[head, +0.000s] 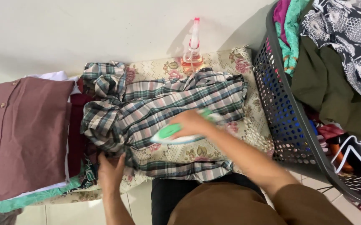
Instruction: The person irons a plaid shirt on a floral-patterned ironing board. They smooth the fabric, spray it with liquid from a bottle, and use a green and white iron to press the body and sleeves. The shirt is repositioned several times during the process.
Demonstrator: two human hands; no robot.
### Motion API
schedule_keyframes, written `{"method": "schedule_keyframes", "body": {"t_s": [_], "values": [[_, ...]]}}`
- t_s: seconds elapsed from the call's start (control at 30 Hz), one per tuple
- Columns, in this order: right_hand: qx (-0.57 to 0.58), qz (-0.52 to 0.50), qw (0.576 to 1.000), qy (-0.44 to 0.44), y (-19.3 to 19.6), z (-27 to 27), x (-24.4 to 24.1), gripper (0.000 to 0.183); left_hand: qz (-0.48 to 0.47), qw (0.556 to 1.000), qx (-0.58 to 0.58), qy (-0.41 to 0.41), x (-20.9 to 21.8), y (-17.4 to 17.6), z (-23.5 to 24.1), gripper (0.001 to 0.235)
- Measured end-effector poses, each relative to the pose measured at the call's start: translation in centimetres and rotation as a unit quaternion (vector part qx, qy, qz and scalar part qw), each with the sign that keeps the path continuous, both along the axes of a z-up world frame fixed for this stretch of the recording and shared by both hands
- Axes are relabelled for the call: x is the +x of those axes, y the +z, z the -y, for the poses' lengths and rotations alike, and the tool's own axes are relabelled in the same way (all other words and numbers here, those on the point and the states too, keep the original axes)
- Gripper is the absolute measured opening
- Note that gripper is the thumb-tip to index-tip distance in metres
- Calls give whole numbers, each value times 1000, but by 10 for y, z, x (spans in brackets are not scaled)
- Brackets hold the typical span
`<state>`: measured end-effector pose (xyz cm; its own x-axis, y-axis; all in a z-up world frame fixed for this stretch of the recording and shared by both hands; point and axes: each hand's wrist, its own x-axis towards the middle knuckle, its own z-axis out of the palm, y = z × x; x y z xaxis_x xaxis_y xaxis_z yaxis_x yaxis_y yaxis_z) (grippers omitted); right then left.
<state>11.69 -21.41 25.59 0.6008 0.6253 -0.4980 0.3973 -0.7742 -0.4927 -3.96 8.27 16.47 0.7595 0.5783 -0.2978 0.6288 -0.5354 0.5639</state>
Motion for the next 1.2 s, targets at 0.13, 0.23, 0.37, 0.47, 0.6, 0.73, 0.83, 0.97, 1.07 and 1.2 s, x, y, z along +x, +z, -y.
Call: {"method": "schedule_keyframes", "body": {"t_s": [0.13,0.23,0.37,0.47,0.6,0.73,0.83,0.97,1.07,1.2], "values": [[55,106,988,101,-54,-71,-18,43,61,998,-12,8,0,-21,-6,64],[55,190,975,101,-57,-88,-27,49,75,997,0,-9,-2,-6,-8,49],[4,71,997,41,-18,-46,-21,42,73,997,-13,-11,-8,-16,-14,35],[-67,-2,996,-54,17,18,-14,53,84,996,-20,-2,-6,-24,-17,35],[-171,-15,957,-233,24,117,-6,69,115,990,-66,44,-2,-24,-12,38],[-113,14,945,-306,-2,167,6,74,227,940,-238,88,6,-15,4,42],[-100,-16,954,-283,15,132,-3,68,277,887,-362,72,8,18,30,28],[-66,14,988,-139,7,56,-10,54,190,895,-403,30,13,48,63,28],[-53,41,996,-52,-3,-11,-25,51,208,882,-419,-62,20,32,82,13],[-37,96,994,-37,-30,-45,-30,57,237,897,-349,-136,27,31,99,14]]}}
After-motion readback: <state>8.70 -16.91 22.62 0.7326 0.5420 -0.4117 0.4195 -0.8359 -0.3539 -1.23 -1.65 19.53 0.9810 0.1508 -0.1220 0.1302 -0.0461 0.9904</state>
